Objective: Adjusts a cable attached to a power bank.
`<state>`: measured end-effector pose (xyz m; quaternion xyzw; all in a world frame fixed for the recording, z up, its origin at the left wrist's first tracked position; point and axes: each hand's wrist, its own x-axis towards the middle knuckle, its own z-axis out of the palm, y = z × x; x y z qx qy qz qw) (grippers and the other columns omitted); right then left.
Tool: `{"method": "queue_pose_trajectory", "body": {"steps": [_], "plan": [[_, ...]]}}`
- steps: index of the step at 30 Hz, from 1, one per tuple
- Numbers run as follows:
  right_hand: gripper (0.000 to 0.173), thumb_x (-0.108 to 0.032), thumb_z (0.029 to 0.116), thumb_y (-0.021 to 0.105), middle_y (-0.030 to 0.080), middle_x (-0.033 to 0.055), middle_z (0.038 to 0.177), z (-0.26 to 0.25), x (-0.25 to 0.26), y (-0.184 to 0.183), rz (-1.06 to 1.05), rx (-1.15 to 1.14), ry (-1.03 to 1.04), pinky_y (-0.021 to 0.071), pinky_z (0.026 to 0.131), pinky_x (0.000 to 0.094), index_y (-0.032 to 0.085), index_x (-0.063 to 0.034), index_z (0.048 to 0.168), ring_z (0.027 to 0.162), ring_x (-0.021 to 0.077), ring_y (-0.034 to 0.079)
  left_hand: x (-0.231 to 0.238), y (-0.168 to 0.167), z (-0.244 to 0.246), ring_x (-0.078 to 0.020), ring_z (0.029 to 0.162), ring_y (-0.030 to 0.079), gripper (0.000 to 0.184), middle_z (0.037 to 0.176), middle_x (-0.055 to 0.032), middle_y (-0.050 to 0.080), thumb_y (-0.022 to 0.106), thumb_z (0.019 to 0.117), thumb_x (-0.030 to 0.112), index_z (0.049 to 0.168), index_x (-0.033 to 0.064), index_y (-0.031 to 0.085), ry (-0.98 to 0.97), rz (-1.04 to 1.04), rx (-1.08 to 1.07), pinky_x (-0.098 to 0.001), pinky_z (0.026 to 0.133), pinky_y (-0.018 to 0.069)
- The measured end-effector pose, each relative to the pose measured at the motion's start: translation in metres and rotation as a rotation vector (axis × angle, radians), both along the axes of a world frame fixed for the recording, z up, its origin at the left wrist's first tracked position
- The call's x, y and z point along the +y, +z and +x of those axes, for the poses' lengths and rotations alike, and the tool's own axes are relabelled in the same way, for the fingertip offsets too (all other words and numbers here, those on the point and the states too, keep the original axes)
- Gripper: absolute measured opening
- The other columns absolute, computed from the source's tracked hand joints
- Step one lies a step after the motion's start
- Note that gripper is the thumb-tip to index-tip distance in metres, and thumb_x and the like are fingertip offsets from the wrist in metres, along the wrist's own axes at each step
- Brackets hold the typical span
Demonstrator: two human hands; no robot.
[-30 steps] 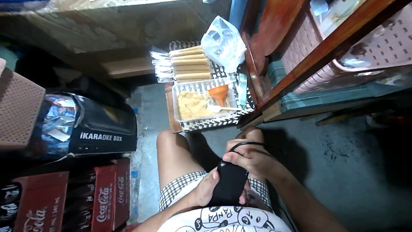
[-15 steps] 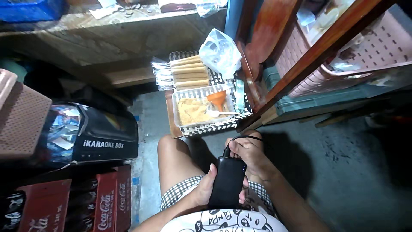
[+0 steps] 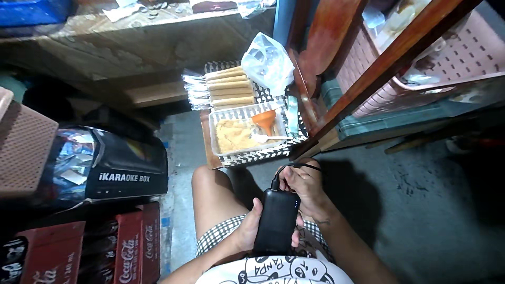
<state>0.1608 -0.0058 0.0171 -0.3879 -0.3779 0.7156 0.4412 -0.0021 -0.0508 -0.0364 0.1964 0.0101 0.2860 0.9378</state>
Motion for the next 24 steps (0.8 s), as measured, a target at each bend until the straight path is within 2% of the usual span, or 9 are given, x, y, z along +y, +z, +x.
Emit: {"method": "queue_pose_trajectory", "body": {"steps": [24], "plan": [[0.039, -0.023, 0.1042, 0.044, 0.057, -0.0105, 0.062, -0.0014, 0.0002, 0.0013, 0.011, -0.024, 0.004, 0.0491, 0.06, 0.0136, 0.06, -0.0186, 0.069, 0.058, -0.0031, 0.055, 0.0018, 0.0025, -0.0013, -0.0214, 0.099, 0.071, 0.077, 0.12, -0.0075, 0.07, 0.058, 0.0844, 0.078, 0.133, 0.0182, 0.064, -0.008, 0.005, 0.002, -0.0395, 0.089, 0.0583]]}}
